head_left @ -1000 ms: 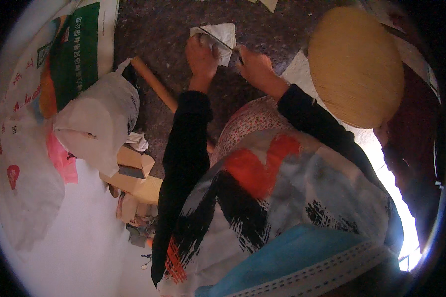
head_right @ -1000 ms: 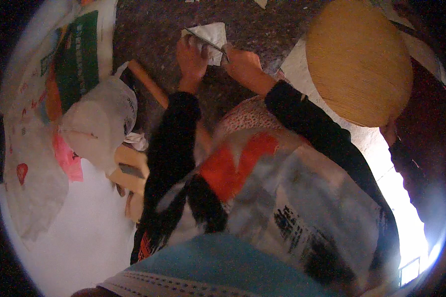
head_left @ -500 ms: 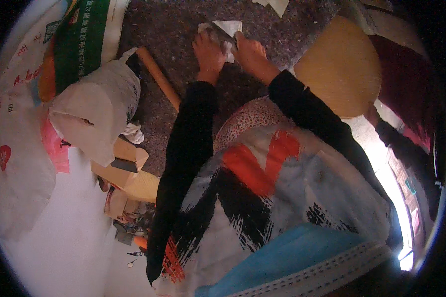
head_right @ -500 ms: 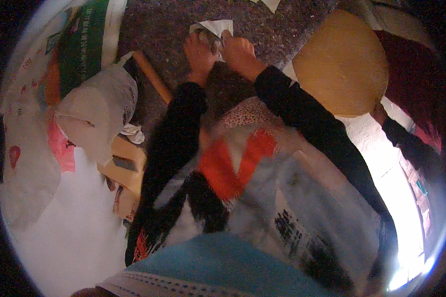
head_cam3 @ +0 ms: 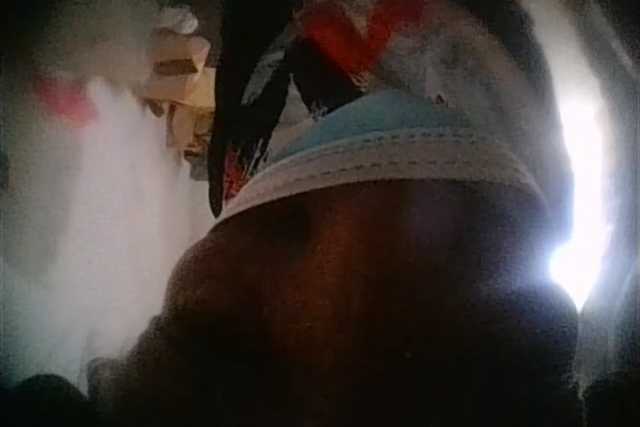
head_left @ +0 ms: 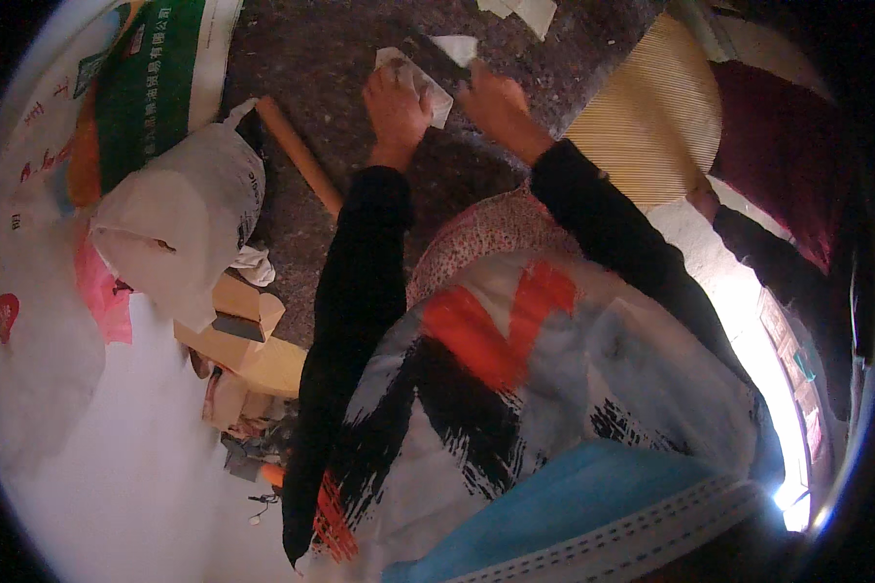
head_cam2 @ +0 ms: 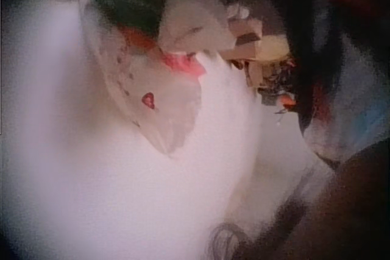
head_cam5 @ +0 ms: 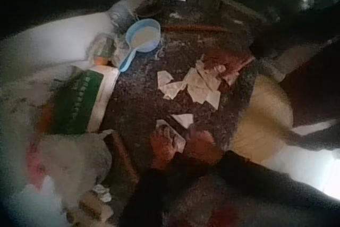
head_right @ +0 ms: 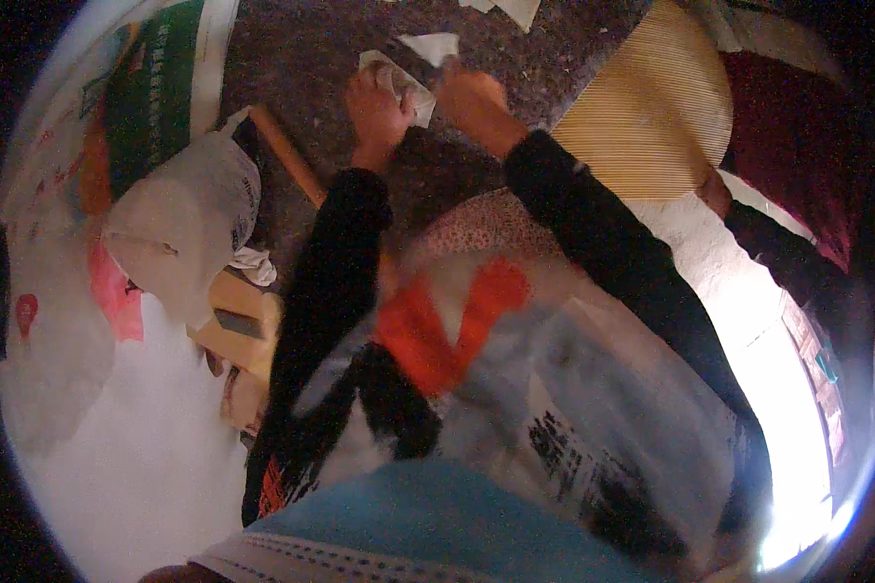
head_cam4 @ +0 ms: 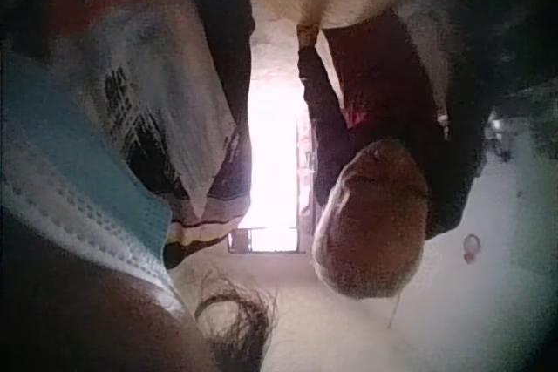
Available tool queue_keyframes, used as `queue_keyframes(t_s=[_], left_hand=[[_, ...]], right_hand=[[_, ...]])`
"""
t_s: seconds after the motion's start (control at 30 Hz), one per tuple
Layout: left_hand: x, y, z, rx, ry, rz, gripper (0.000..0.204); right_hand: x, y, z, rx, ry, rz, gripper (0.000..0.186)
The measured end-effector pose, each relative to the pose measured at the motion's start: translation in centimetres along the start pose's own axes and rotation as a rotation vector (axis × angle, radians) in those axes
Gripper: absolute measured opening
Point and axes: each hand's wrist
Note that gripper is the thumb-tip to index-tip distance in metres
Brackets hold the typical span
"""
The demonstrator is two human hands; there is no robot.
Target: The person rolls out a large piece of dough on a floured surface using a wooden rolling pin. They then fold the dough into a long strip and cut it into smaller pieces with a knife. Finally, the person gathers the cut pieces and places them onto a round woven tray.
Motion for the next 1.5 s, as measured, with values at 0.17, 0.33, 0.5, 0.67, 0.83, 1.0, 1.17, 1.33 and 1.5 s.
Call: queue_keyframes(t_s=[0.17,0.33,0.5,0.67,0.83,1.0,1.17,1.33,1.5], left_hand=[[0.5,-0.6,-0.1,-0.099,-0.069,0.130,0.041],[1.9,-3.3,1.2,-0.393,-0.464,0.252,0.024],[1.6,-4.2,5.3,-0.252,-0.347,0.226,0.020],[-0.2,-2.5,5.5,-0.173,-0.269,0.095,0.032],[-0.1,-2.2,5.1,-0.113,-0.247,0.049,0.035],[-0.2,-1.4,5.5,-0.075,-0.170,0.044,0.048],[-1.1,-1.6,5.5,-0.081,-0.224,0.040,0.046],[-0.5,-0.9,6.1,-0.117,-0.253,0.097,0.044],[0.4,-2.0,6.8,-0.116,-0.348,0.141,0.045]], right_hand=[[-5.5,-3.3,0.4,-0.227,-0.097,0.036,0.046],[-3.3,-4.4,-0.3,-0.113,-0.240,0.082,0.044],[-1.0,-3.7,-1.5,-0.060,-0.732,0.145,0.042],[0.5,-3.1,-3.5,0.108,-0.890,0.304,0.043],[1.1,-3.1,-4.1,0.171,-0.847,0.386,0.047],[-0.6,-3.1,-4.7,0.176,-0.867,0.314,0.048],[1.8,-2.1,-5.5,0.237,-0.813,0.349,0.041],[3.1,0.5,-5.9,0.253,-0.824,0.288,0.044],[-0.4,-2.4,-6.2,0.157,-0.728,0.234,0.040]])
Point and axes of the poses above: each hand's wrist, its own z-axis away from the middle knuckle, its own y-axis out of the palm, x = y × z, and after that the axes turned 15 degrees about -x, right-handed
